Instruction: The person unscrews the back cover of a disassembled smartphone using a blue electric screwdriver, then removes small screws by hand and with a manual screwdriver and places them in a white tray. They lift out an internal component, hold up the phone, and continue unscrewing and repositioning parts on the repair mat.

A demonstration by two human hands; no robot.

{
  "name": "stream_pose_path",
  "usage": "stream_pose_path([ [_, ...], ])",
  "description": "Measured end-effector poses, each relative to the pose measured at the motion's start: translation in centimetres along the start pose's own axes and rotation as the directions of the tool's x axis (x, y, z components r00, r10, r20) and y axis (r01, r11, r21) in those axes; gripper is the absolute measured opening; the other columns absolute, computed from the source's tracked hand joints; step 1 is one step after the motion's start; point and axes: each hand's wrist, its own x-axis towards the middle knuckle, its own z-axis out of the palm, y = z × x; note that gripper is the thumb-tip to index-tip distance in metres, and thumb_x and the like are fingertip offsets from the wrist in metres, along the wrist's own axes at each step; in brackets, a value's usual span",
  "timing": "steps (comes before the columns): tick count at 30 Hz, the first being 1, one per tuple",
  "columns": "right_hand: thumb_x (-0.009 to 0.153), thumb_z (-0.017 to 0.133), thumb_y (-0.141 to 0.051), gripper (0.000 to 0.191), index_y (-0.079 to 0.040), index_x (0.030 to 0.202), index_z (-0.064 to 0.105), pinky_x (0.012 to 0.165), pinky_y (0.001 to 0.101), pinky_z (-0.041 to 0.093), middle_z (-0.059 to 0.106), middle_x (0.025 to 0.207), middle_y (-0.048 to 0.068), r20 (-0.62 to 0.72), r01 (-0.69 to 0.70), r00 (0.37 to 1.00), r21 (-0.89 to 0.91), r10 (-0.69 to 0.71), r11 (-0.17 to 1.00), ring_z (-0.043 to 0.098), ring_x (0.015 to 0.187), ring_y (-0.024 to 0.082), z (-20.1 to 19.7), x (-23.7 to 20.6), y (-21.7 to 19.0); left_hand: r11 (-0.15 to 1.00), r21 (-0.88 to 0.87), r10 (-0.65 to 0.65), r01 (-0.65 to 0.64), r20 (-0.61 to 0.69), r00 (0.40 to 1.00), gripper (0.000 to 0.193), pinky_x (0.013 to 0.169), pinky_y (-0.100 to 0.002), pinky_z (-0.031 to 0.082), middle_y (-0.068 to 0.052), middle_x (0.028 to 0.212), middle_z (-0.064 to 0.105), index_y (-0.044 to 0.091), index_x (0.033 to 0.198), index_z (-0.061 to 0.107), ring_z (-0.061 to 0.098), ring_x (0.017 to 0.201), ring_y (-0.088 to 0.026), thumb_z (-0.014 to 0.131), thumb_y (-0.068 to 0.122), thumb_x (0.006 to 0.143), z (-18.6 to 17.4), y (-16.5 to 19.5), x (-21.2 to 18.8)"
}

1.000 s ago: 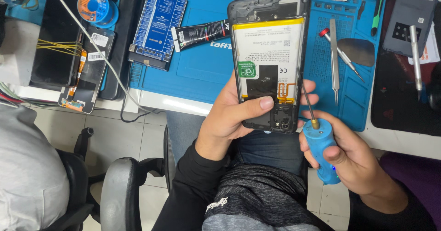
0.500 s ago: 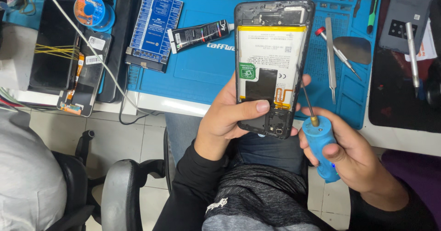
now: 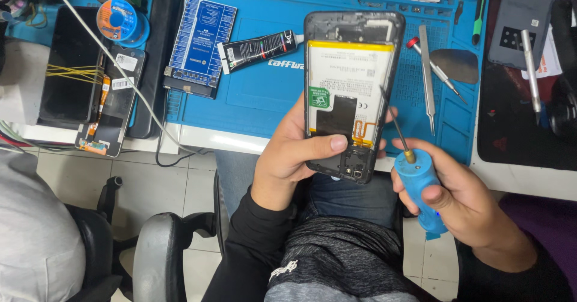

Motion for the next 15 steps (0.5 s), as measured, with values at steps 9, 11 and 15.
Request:
stream_pose_path([
  [9,0.102,0.055,-0.044,0.078,0.008,0.155,0.033,0.067,0.0278,0.052,0.063,0.106,0.016,0.037,-0.073,0.997,-0.013,0.073,0.997,0.058,0.076,0.015,1.7,0.4,1.0,0.994,0.091,-0.053,0.063,-0.108,0.993,0.049,0.102,-0.045,0.059,-0.029,0.125,0.069,-0.007,0.145,0.048,0.070,0.115,-0.035,0.066,0.013,0.104,0.1,1.9,-1.6],
  [11,0.102,0.055,-0.045,0.078,0.007,0.155,0.033,0.068,0.0278,0.053,0.063,0.107,0.015,0.046,-0.079,0.996,-0.054,0.082,0.995,0.058,0.076,0.014,2.4,0.8,1.5,0.989,0.113,-0.075,0.094,-0.161,0.984,0.046,0.098,-0.046,0.061,-0.029,0.119,0.070,-0.008,0.143,0.052,0.071,0.109,-0.036,0.065,0.014,0.104,-0.3,2.7,-2.1],
  [15,0.101,0.055,-0.047,0.078,0.006,0.155,0.034,0.071,0.0278,0.054,0.063,0.107,0.014,0.064,-0.095,0.993,-0.101,0.102,0.990,0.059,0.078,0.014,3.6,1.4,2.4,0.991,0.110,-0.048,0.071,-0.202,0.978,0.047,0.099,-0.045,0.061,-0.026,0.116,0.070,-0.008,0.142,0.055,0.073,0.112,-0.034,0.068,0.013,0.101,-1.5,3.9,-3.3],
])
